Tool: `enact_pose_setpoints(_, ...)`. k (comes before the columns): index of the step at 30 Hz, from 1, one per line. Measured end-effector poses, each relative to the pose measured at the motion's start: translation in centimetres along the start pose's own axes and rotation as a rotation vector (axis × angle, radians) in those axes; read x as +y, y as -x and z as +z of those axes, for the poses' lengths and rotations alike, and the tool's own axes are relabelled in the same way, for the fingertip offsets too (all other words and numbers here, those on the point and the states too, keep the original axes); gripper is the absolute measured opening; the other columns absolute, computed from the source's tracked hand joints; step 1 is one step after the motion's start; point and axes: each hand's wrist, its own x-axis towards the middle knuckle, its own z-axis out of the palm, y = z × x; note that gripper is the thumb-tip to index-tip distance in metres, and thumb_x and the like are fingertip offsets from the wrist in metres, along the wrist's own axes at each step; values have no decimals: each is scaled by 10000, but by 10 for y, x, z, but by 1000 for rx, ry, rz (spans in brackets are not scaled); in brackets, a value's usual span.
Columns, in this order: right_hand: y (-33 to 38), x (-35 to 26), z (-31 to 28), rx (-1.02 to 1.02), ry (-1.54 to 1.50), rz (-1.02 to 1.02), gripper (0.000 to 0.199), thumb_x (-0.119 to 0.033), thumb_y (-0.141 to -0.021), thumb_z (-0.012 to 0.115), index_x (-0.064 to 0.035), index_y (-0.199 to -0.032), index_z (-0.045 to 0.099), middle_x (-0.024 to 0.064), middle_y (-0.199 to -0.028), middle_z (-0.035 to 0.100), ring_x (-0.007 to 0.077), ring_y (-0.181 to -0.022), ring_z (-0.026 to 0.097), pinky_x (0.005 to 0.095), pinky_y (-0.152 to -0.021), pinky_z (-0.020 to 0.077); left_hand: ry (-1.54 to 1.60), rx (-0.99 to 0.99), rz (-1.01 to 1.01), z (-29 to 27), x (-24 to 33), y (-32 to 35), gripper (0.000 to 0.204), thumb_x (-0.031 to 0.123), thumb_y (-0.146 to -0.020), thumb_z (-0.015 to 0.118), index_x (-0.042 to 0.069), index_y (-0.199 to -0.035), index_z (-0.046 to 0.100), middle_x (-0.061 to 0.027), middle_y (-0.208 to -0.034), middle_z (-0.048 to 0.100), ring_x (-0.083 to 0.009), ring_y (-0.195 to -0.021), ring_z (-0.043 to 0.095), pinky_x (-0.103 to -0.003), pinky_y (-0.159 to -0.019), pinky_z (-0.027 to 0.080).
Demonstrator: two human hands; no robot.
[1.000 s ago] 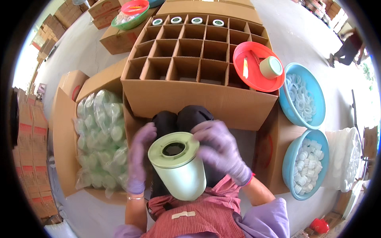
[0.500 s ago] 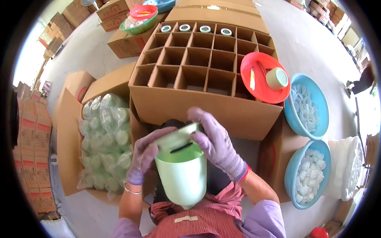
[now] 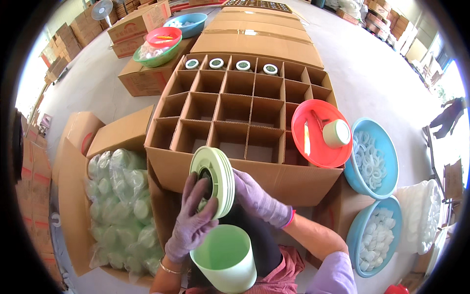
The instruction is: The person assembles light green thermos flasks by inserting a black filter into the opening, screwing on the lid, and placing the completed unit into a compartmentalized cardboard box. The person repeats this process for multiple units.
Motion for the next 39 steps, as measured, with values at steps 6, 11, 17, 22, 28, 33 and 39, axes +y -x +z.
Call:
enact_pose_setpoints(6, -84, -25, -63, 284, 1235, -117, 510, -526, -909, 623, -33, -1039, 623, 171, -898, 715, 359, -825, 706, 418, -730, 564, 251, -265, -109, 3, -24, -2, 563, 138, -867, 693, 133, -1410, 544, -188, -1473, 449, -396, -1373, 401, -515, -1146, 314)
enact_pose_setpoints(11, -180, -16, -148, 166, 1407, -59, 434, -487, -919, 615, -64, -885, 706, 168, -803, 688, 345, -796, 691, 439, -726, 550, 125, -434, -63, 4, -42, -5, 541, 254, -889, 668, 114, -1400, 557, -114, -1444, 512, -352, -1356, 434, -507, -1149, 309)
enact_pose_setpoints(17, -312, 40, -328, 588, 1480, 76, 445, -288, -844, 631, -172, -1273, 640, 202, -1201, 664, 360, -1129, 634, 449, -1000, 497, 173, -427, -79, 2, -41, -14, 578, 290, -913, 616, 88, -1445, 510, -156, -1471, 477, -358, -1394, 397, -523, -1189, 240)
enact_pose_setpoints(22, -323, 74, -347, 593, 1246, 84, 407, -251, -856, 677, -141, -1246, 648, 190, -981, 724, 294, -950, 683, 423, -877, 523, 199, -369, -113, 5, -39, -12, 546, 248, -913, 618, 70, -1421, 527, -157, -1450, 494, -354, -1374, 421, -513, -1183, 260)
enact_pose_setpoints(28, -274, -12, -285, 903, 1375, -301, 561, -234, -796, 752, -180, -1326, 577, 229, -1175, 553, 433, -1121, 513, 495, -957, 471, 444, -212, -240, 5, -33, -15, 477, 6, -871, 651, -17, -1341, 577, -154, -1399, 552, -300, -1296, 523, -439, -1134, 346)
enact_pose_setpoints(33, -146, -104, -169, 507, 1118, -678, 656, -131, -769, 782, -85, -1371, 524, 195, -1151, 533, 387, -1060, 525, 454, -939, 464, 1153, 308, -573, 10, -30, -38, 509, 291, -1059, 464, 5, -1474, 398, -147, -1423, 529, -332, -1289, 542, -438, -1058, 480)
enact_pose_setpoints(39, -7, -87, -20, 61, 1093, -847, 728, -261, -659, 865, -85, -1301, 573, 156, -1144, 530, 340, -1064, 535, 502, -978, 456, 1710, -56, -493, 2, -60, -48, 753, 653, -1000, 351, 84, -1493, 354, -128, -1388, 553, -261, -1199, 607, -428, -959, 558)
